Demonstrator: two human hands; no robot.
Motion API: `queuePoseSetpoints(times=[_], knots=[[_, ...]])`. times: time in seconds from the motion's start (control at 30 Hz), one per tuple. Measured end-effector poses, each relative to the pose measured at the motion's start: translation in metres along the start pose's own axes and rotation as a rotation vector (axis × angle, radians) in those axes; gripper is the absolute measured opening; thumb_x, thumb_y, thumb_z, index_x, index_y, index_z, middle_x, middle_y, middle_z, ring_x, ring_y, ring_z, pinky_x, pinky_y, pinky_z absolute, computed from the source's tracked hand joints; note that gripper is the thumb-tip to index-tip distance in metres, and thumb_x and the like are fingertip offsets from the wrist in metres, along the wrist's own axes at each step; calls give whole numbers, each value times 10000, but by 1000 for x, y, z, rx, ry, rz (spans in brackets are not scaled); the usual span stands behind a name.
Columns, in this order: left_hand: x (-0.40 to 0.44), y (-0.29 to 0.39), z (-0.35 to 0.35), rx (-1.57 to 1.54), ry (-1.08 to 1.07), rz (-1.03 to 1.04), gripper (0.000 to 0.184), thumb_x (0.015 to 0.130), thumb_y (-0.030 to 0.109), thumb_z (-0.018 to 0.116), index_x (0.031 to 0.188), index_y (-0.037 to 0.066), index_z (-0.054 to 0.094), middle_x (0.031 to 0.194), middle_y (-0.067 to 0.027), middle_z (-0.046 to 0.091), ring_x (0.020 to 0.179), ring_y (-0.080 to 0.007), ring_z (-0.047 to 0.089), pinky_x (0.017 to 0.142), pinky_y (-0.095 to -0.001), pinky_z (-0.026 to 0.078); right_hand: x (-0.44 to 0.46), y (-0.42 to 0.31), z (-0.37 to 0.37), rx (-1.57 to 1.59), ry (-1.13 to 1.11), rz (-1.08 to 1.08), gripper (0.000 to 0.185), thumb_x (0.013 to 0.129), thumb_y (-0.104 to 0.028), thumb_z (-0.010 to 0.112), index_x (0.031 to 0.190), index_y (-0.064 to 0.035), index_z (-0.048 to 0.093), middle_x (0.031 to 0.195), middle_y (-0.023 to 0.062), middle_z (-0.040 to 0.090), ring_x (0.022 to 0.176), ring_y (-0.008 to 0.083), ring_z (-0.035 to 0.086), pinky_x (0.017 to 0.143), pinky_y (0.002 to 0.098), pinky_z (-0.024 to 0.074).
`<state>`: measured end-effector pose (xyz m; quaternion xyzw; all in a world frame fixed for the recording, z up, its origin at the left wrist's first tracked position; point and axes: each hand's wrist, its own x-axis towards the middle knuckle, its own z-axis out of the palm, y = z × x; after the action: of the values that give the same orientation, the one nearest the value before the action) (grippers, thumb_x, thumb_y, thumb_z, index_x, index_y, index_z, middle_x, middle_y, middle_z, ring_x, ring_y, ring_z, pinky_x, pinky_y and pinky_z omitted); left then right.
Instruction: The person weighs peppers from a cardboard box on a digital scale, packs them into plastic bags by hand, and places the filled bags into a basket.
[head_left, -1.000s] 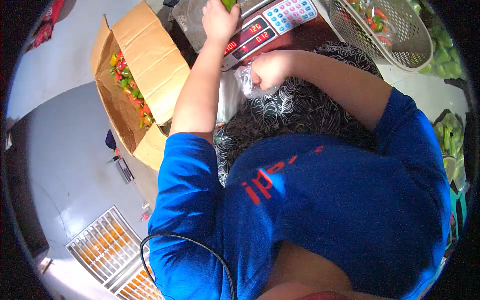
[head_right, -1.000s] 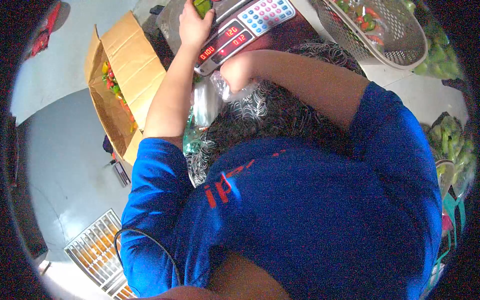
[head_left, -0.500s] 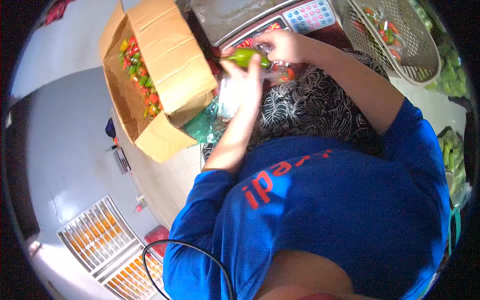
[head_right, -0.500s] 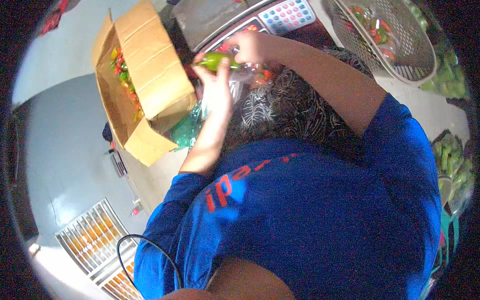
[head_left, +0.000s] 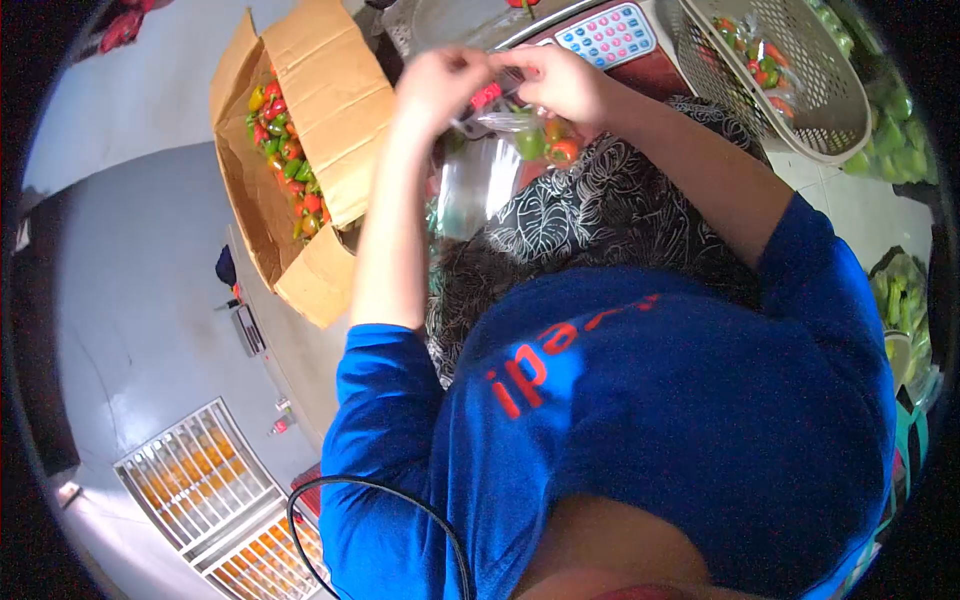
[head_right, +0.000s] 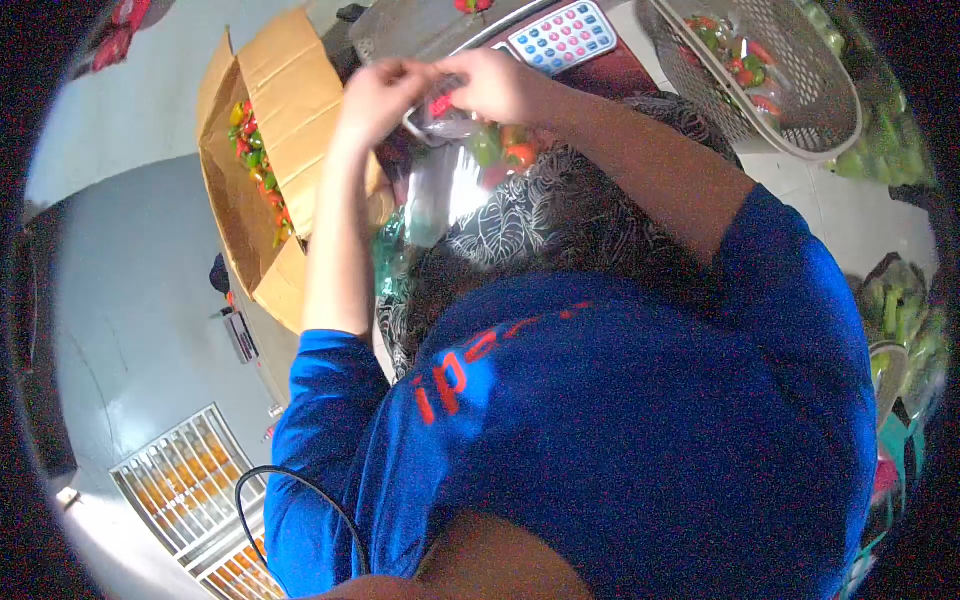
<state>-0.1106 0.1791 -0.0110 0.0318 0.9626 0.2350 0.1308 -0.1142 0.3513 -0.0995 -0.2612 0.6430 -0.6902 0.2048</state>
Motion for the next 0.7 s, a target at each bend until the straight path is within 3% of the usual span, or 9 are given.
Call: queuePoseSetpoints(times=[0.13,0.2,0.3,0.43,0.5,0.53,0.57,0.6,0.7], knots=[[71,-18,4,-177,314,214,317,805,209,636,1036,0,581,888,-53,630,738,-129,594,722,-263,472,2,-11,5,79,18,133,489,769,8,487,1254,-55,507,839,33,594,588,58,500,502,209,428],[75,15,10,-315,215,190,525,761,224,648,1209,22,465,1188,-253,480,1088,-391,489,878,-418,439,6,-14,6,-89,-76,157,492,767,-3,488,1254,-70,511,882,39,602,592,68,506,516,224,446],[101,25,37,204,304,361,465,756,269,650,1171,110,512,1238,-255,385,1034,-415,510,870,-420,447,6,-9,8,-141,-199,148,444,721,15,495,1156,-36,566,795,57,602,595,94,519,530,256,455],[107,36,51,163,236,300,391,742,218,646,1093,97,524,1193,-270,403,1006,-443,495,862,-423,451,14,19,5,-223,-258,123,414,698,13,507,1106,-2,576,750,69,587,618,129,542,541,280,456],[107,24,50,174,275,299,419,752,212,642,1123,79,499,1197,-253,418,1013,-410,514,870,-417,448,15,24,6,-318,-168,77,460,707,-3,534,1166,-23,562,804,87,611,617,132,551,551,277,468],[105,15,50,182,299,293,434,757,210,639,1137,69,486,1199,-245,426,1017,-394,523,874,-415,447,11,6,1,-216,-211,258,505,718,-13,549,1223,-26,524,900,111,633,597,132,556,548,273,480],[97,4,54,274,555,504,315,815,209,637,1048,6,577,981,-86,609,817,-151,591,759,-272,472,11,8,2,-178,-167,213,520,723,-14,550,1241,-22,504,924,114,635,586,127,555,538,265,479],[98,-16,49,213,565,530,324,824,211,632,1074,15,567,1086,-123,568,919,-173,572,810,-295,466,12,9,1,-144,-121,164,536,728,-16,551,1260,-18,484,948,117,638,574,122,553,527,258,479],[49,-19,50,-845,556,293,371,853,152,574,1184,27,463,1086,-141,544,973,-209,550,845,-335,462,12,-8,-1,-61,-25,265,569,735,-17,551,1294,-23,446,919,104,640,570,107,549,509,243,470]])
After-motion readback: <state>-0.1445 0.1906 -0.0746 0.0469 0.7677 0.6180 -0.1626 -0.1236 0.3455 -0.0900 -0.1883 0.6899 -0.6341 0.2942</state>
